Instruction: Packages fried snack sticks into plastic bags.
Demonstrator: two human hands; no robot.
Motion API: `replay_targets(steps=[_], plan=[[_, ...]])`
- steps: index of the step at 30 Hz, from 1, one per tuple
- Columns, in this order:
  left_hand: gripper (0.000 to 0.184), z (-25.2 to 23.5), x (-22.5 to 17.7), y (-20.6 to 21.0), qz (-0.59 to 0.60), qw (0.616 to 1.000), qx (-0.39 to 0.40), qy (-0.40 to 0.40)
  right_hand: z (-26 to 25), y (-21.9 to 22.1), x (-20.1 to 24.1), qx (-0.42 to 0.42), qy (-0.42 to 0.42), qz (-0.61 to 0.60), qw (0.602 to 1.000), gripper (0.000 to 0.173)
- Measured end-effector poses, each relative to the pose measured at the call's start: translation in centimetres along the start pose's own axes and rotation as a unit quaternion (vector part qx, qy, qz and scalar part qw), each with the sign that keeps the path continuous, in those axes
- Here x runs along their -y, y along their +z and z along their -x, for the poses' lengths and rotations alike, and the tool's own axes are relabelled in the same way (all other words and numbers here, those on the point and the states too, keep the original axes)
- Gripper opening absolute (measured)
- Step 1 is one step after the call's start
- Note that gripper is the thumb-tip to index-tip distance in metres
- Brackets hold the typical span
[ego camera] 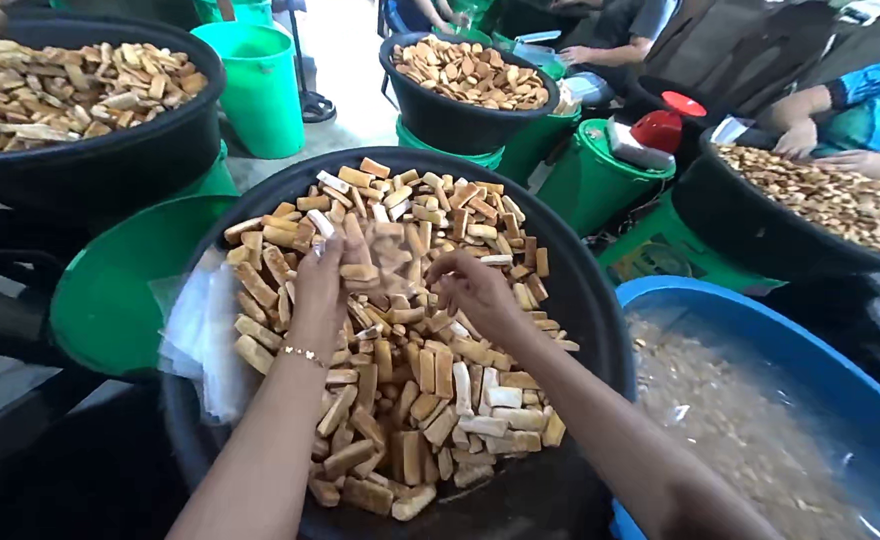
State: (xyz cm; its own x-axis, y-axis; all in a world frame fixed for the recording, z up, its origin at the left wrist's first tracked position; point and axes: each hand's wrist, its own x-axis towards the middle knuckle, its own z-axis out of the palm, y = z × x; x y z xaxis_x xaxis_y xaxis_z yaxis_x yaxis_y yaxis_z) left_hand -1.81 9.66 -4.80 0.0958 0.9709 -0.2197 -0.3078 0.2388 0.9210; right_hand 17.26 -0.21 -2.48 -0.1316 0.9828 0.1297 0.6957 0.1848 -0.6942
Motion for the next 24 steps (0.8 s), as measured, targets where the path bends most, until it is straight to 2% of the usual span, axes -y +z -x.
replay_targets(steps=[2, 3, 5, 6, 7, 8, 10, 11, 13, 16, 18, 21, 24], plan=[[0.03, -0.7, 0.3, -0.4, 0.018, 0.998, -0.047, -0.025, -0.2, 1.1, -2.9, 0.138, 0.047, 0.161, 0.976, 0.034], [0.032, -0.8, 0.2, -0.4, 0.023, 0.998, -0.052, -0.035, 0.0, 1.9, -4.2, 0.185, 0.022, 0.227, 0.956, 0.036], [0.033, -0.6, 0.1, -0.1, 0.03, 0.997, -0.046, -0.046, 0.5, 2.4, -5.3, 0.206, -0.021, 0.279, 0.938, 0.03], [0.034, -0.4, 0.1, 0.0, 0.038, 0.997, -0.038, -0.053, 0.7, 1.8, -4.9, 0.201, -0.014, 0.273, 0.941, 0.027], [0.034, -0.3, 0.2, 0.1, 0.049, 0.996, -0.033, -0.061, 1.0, 1.0, -4.1, 0.176, 0.006, 0.247, 0.953, 0.027], [0.034, -0.1, 0.1, 0.3, 0.06, 0.995, -0.032, -0.071, 1.5, 0.1, -3.4, 0.111, 0.012, 0.208, 0.972, 0.026], [0.035, 0.4, -0.1, 0.9, 0.068, 0.993, -0.031, -0.088, 2.9, -1.0, -1.9, -0.096, -0.028, 0.089, 0.991, 0.022], [0.037, 0.8, -0.2, 1.2, 0.065, 0.994, -0.021, -0.088, 3.4, -1.4, -1.0, -0.19, -0.064, 0.019, 0.98, 0.022], [0.04, 1.5, 0.3, 1.9, 0.032, 0.997, 0.011, -0.069, 3.9, -1.8, 1.2, -0.29, -0.125, -0.071, 0.946, 0.023], [0.038, 3.1, 0.5, 3.2, -0.009, 0.996, 0.073, -0.056, 2.9, -0.9, 2.0, -0.333, -0.183, -0.018, 0.925, 0.017], [0.034, 4.0, 0.6, 3.8, -0.01, 0.994, 0.087, -0.061, 1.9, 0.0, 1.8, -0.312, -0.189, 0.039, 0.93, 0.011], [0.034, 4.1, 0.7, 3.5, -0.003, 0.996, 0.068, -0.056, 1.3, 0.1, 1.7, -0.262, -0.193, 0.072, 0.943, 0.006], [0.034, 3.5, 0.0, 3.0, 0.016, 0.999, 0.045, -0.009, 0.9, -0.6, 1.6, -0.281, -0.213, 0.082, 0.932, 0.005]])
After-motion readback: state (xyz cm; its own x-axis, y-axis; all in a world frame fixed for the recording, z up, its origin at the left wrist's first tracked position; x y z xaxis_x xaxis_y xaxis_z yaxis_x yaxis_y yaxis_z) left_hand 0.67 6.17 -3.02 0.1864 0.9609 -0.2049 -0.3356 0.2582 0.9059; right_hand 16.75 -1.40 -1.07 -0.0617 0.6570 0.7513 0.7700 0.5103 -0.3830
